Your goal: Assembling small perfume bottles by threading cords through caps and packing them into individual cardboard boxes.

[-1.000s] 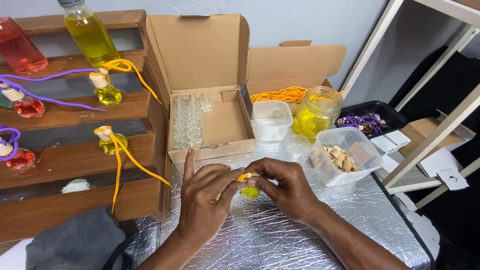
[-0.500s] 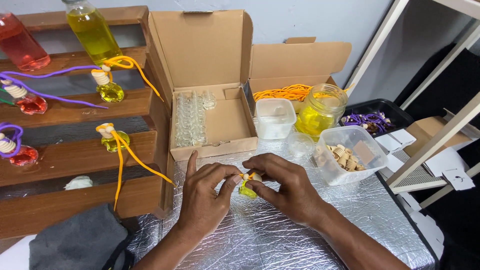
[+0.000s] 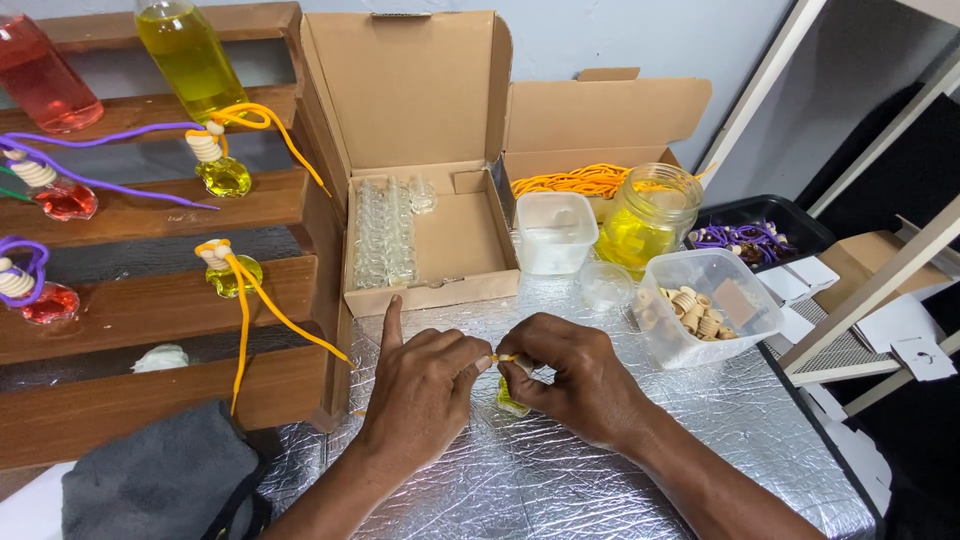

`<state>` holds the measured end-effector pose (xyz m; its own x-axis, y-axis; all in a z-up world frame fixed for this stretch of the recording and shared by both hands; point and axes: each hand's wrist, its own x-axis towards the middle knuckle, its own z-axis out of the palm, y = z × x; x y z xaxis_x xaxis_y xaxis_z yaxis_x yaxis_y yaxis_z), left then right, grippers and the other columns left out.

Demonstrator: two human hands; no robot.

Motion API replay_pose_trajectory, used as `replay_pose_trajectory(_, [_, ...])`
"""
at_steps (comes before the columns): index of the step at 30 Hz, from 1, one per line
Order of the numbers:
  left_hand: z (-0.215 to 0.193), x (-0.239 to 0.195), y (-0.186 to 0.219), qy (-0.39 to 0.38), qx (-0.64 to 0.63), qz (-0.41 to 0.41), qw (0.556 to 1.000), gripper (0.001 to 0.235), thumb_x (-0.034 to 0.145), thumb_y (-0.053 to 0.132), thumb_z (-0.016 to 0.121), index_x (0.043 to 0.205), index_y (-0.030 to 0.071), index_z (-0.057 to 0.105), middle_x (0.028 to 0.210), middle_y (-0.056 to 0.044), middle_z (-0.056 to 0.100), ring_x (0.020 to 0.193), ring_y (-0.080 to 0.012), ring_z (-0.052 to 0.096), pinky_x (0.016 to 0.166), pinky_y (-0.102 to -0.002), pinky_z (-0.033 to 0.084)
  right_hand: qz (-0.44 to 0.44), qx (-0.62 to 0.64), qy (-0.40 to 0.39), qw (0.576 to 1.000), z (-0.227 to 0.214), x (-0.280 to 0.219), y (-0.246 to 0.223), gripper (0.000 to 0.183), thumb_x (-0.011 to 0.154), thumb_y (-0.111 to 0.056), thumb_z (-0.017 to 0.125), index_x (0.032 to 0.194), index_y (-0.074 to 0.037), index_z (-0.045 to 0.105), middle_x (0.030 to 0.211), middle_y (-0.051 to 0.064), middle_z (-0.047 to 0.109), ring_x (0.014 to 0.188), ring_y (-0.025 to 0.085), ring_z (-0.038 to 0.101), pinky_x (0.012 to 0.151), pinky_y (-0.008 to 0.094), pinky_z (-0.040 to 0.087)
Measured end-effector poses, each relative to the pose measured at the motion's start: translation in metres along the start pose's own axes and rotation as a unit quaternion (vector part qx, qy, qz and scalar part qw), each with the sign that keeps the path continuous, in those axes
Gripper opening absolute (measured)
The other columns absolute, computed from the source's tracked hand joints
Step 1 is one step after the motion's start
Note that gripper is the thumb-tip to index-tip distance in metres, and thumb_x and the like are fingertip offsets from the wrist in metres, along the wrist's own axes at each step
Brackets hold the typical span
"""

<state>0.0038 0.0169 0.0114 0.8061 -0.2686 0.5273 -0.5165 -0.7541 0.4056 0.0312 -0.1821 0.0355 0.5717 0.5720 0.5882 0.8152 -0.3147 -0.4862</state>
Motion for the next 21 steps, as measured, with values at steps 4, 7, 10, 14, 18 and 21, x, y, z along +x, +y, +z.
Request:
replay_pose_trajectory(4, [0.001,0.001,-0.006,-0.005,0.013,0.013,1.0,0.032,0.076,-0.006,0.066,0.089,0.021,0.077,0.071,0.005,0.076,0.065,-0.0201,0.065,0.119,-0.068,0.019,0.025,-0.005,-0.006,1.0,0.0,0.001,-0.003,0.011,0.081,0.004,0.07,0.087,-0.006,0.068,0.079,0.004,0.064,0.062,0.011,0.057,0.053,0.025,0.047])
replay_pose_trajectory(7, [0.0,0.003,-0.007,-0.017,0.005,0.01,1.0,0.034,0.077,-0.006,0.07,0.094,0.022,0.082,0.073,0.004,0.08,0.065,-0.0178,0.066,0.121,-0.066,0.018,0.011,-0.017,-0.017,1.0,-0.001,0.003,-0.001,0.018,0.075,0.009,0.064,0.085,-0.007,0.065,0.078,0.003,0.061,0.061,0.011,0.055,0.053,0.025,0.045])
replay_pose_trajectory(10, [-0.003,0.005,-0.003,-0.036,0.019,0.013,0.999,0.029,0.076,-0.006,0.072,0.082,0.021,0.08,0.063,0.005,0.076,0.063,-0.0199,0.065,0.122,-0.066,0.017,0.03,-0.026,-0.03,0.999,-0.003,0.0,-0.001,0.02,0.071,0.009,0.065,0.083,-0.008,0.066,0.078,0.003,0.064,0.061,0.011,0.057,0.052,0.025,0.046])
replay_pose_trajectory(14, [-0.01,0.007,-0.002,-0.039,0.038,0.005,0.999,0.027,0.078,-0.003,0.074,0.084,0.022,0.082,0.07,0.005,0.08,0.063,-0.0193,0.063,0.124,-0.064,0.015,0.027,-0.015,-0.033,0.999,-0.004,0.004,0.0,0.018,0.076,0.008,0.064,0.085,-0.007,0.066,0.08,0.004,0.063,0.063,0.012,0.057,0.054,0.025,0.047])
replay_pose_trajectory(18, [-0.021,0.008,-0.003,-0.077,0.053,-0.026,0.995,0.012,0.091,0.011,0.07,0.096,0.015,0.08,0.078,-0.004,0.08,0.088,-0.022,0.072,0.121,-0.072,0.004,0.033,-0.016,-0.021,0.999,-0.004,0.006,0.006,0.008,0.085,0.002,0.071,0.092,-0.001,0.071,0.081,0.019,0.07,0.068,0.033,0.076,0.059,0.04,0.063])
replay_pose_trajectory(21, [-0.039,0.014,-0.005,-0.071,0.073,-0.023,0.995,0.011,0.088,0.01,0.072,0.093,0.015,0.081,0.077,-0.003,0.079,0.088,-0.0222,0.07,0.121,-0.072,0.004,0.015,-0.061,0.004,0.998,-0.005,0.005,0.014,0.009,0.088,0.001,0.07,0.096,-0.002,0.069,0.086,0.016,0.069,0.073,0.032,0.076,0.063,0.04,0.063])
